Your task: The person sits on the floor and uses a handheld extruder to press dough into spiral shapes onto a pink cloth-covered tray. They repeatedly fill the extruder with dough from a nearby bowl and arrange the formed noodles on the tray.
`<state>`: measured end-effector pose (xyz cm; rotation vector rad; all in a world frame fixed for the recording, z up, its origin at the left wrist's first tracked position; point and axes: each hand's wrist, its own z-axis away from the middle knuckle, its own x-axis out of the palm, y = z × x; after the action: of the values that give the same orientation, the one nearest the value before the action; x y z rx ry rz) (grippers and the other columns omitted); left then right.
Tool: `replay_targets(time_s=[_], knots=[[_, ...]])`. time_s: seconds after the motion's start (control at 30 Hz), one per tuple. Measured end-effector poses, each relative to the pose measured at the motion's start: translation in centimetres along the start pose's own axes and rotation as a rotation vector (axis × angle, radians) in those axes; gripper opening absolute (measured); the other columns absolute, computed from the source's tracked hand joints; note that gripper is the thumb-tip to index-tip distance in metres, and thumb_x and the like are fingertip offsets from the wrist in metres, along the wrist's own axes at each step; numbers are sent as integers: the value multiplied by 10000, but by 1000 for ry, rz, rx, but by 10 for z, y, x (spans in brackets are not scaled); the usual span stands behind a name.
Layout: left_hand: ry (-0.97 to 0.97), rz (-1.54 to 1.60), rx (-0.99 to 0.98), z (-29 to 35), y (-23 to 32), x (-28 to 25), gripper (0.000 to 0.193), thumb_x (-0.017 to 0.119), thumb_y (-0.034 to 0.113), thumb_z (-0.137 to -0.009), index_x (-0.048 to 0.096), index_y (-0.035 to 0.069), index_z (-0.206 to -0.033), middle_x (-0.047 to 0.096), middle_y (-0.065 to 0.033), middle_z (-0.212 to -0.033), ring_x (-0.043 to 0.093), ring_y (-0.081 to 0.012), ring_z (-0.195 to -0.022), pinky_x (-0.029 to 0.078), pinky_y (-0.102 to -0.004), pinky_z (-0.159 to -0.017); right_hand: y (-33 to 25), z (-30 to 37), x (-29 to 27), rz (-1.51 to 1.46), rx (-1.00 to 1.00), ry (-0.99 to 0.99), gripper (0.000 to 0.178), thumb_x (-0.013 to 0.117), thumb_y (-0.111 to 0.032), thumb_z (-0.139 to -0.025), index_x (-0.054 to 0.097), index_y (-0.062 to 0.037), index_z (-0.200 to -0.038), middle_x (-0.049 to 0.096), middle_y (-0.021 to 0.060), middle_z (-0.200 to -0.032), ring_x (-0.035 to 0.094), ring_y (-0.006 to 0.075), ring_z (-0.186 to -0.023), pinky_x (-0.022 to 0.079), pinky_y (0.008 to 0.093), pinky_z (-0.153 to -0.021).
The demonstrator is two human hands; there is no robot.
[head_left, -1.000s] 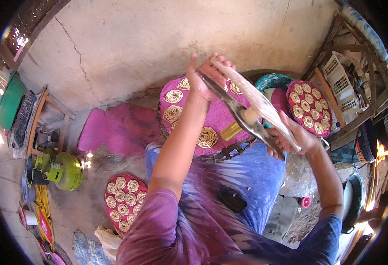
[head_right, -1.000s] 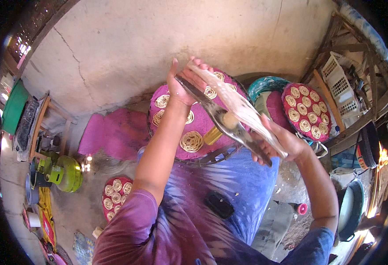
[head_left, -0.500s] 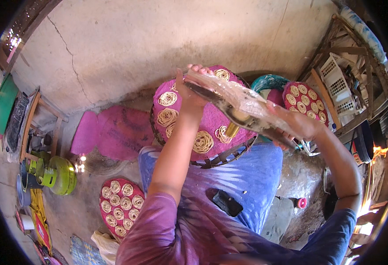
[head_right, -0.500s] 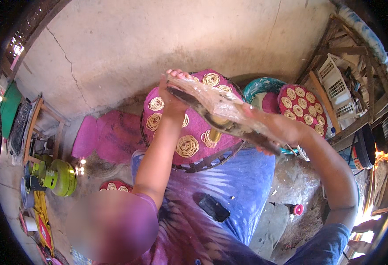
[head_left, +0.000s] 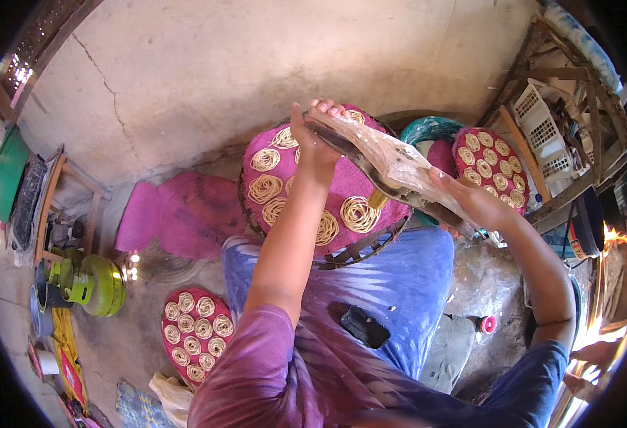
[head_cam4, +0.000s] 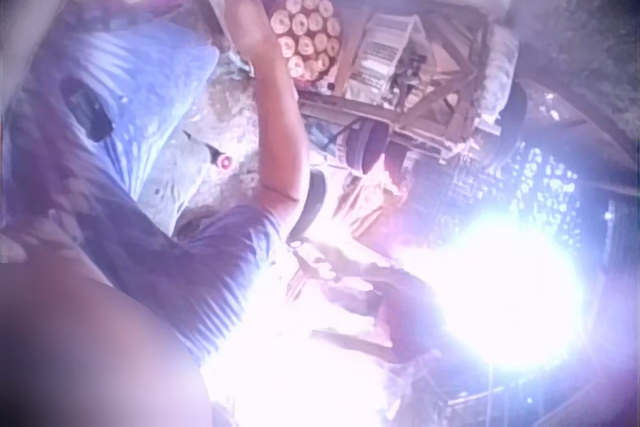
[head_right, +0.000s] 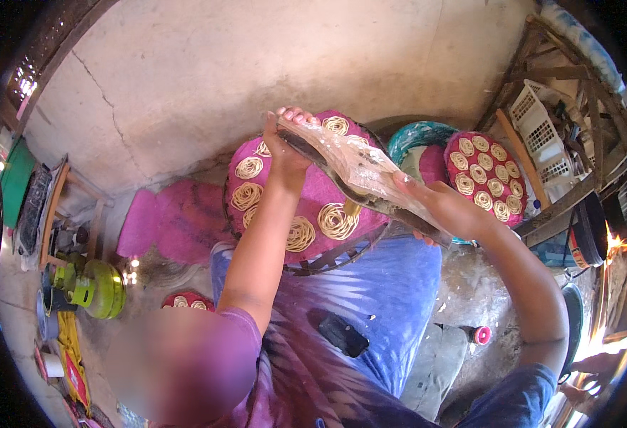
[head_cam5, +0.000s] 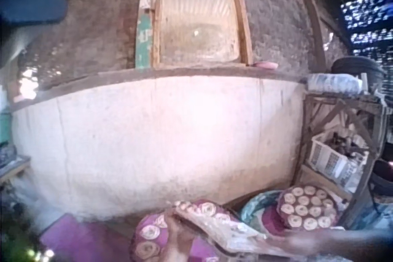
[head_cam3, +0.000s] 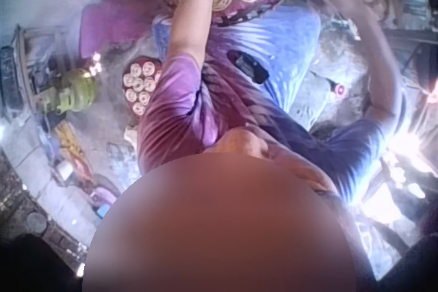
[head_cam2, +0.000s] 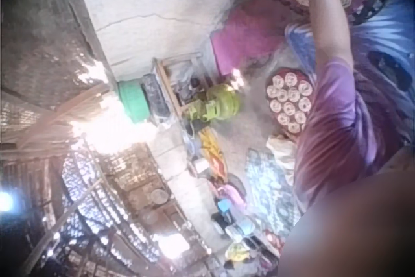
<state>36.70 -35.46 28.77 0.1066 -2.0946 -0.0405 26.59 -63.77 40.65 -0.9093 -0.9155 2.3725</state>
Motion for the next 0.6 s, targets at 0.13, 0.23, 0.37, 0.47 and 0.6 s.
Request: replay_targets(time_s=[0.13,0.23,0.37,0.47,0.6], knots=[[44,-262,-174,-3,1,6,473,499,567,-922,646,136,-1048,644,-60,-1007,600,-197,-923,479,-401,-861,22,-8,-3,-100,-54,27,738,395,-686,-948,605,21,-956,604,97,-687,607,163,-543,484,292,-463],[280,-1194,-614,21,-6,14,712,296,678,-946,583,105,-1255,600,-127,-1206,533,-224,-1139,396,-440,-1006,42,-5,-1,-196,-173,27,702,424,-660,-952,608,18,-961,611,100,-697,614,170,-550,484,294,-461],[122,-1624,-1121,54,-25,18,874,149,746,-941,490,92,-1410,513,-153,-1403,354,-246,-1392,199,-452,-1165,56,-5,-2,-331,-204,67,683,441,-638,-955,614,23,-968,616,103,-698,621,171,-552,481,295,-455],[204,-1611,-1171,63,-30,17,905,145,765,-930,470,88,-1436,469,-155,-1459,307,-262,-1431,161,-437,-1184,59,-9,-4,-347,-222,54,678,448,-635,-955,617,22,-962,616,103,-686,619,169,-539,475,289,-447],[110,-1653,-1080,68,-23,9,862,157,728,-955,457,89,-1450,479,-166,-1451,330,-274,-1419,170,-446,-1181,63,-17,-4,-348,-232,61,666,454,-635,-951,617,10,-936,614,102,-667,608,163,-517,465,278,-438]])
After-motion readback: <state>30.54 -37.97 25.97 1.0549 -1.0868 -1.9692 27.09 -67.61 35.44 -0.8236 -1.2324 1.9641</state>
